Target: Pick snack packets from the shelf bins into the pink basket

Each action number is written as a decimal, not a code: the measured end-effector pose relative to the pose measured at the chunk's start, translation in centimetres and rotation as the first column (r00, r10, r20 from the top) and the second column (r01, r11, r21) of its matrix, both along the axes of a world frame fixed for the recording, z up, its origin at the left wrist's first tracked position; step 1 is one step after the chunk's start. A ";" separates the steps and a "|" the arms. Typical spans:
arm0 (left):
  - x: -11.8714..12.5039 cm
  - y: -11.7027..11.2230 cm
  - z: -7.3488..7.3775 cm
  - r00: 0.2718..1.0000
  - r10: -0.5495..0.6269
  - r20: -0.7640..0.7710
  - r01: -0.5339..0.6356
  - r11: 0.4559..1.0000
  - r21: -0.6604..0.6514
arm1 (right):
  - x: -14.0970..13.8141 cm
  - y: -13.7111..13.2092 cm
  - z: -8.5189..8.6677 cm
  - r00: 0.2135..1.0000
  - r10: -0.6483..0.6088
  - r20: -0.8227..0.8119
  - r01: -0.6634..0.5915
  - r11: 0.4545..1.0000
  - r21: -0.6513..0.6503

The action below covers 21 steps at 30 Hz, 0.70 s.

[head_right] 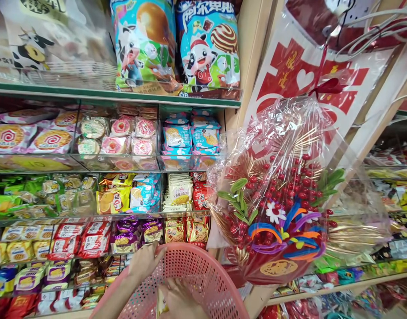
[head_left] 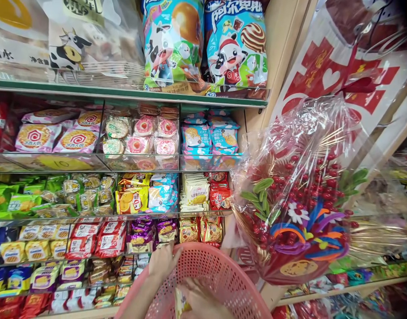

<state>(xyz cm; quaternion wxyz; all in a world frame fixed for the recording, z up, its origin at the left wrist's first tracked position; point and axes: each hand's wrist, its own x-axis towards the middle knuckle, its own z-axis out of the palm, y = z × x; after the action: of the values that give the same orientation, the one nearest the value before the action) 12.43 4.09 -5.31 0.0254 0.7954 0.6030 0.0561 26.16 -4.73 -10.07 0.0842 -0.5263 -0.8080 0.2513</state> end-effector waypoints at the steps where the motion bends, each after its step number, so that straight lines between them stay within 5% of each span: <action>1: -0.1 -0.1 -0.1 1.000 0.008 -0.004 -0.008 1.000 -0.004 | -0.1 0.0 -0.1 1.000 0.004 0.000 -0.004 1.000 -0.005; 8: -0.7 0.2 -0.1 1.000 0.024 0.013 -0.024 0.999 -0.028 | -0.7 0.2 0.0 0.998 0.031 0.057 -0.030 0.999 -0.019; 12: -0.9 0.5 0.0 0.999 0.009 0.046 -0.010 1.000 0.011 | -0.8 0.2 1.8 0.999 0.025 0.034 -0.027 0.999 0.047; 15: -1.1 0.6 0.6 0.998 0.007 0.066 -0.009 1.000 0.022 | -0.4 0.0 5.7 0.996 0.035 -0.081 -0.025 0.993 0.116; 18: -1.6 0.4 1.2 0.998 0.031 0.056 -0.033 0.999 0.026 | 0.5 0.5 11.3 0.961 0.064 -0.268 0.007 0.966 0.258; 21: -2.2 0.2 1.6 0.997 0.060 0.042 -0.061 0.997 0.036 | 2.1 2.2 16.4 0.944 -0.026 -0.329 0.195 0.848 0.492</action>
<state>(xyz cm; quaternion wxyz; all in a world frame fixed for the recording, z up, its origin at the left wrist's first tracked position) 10.23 4.33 -3.76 0.0209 0.7758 0.6249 0.0842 28.25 -2.53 6.37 0.3627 -0.4841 -0.7902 0.0985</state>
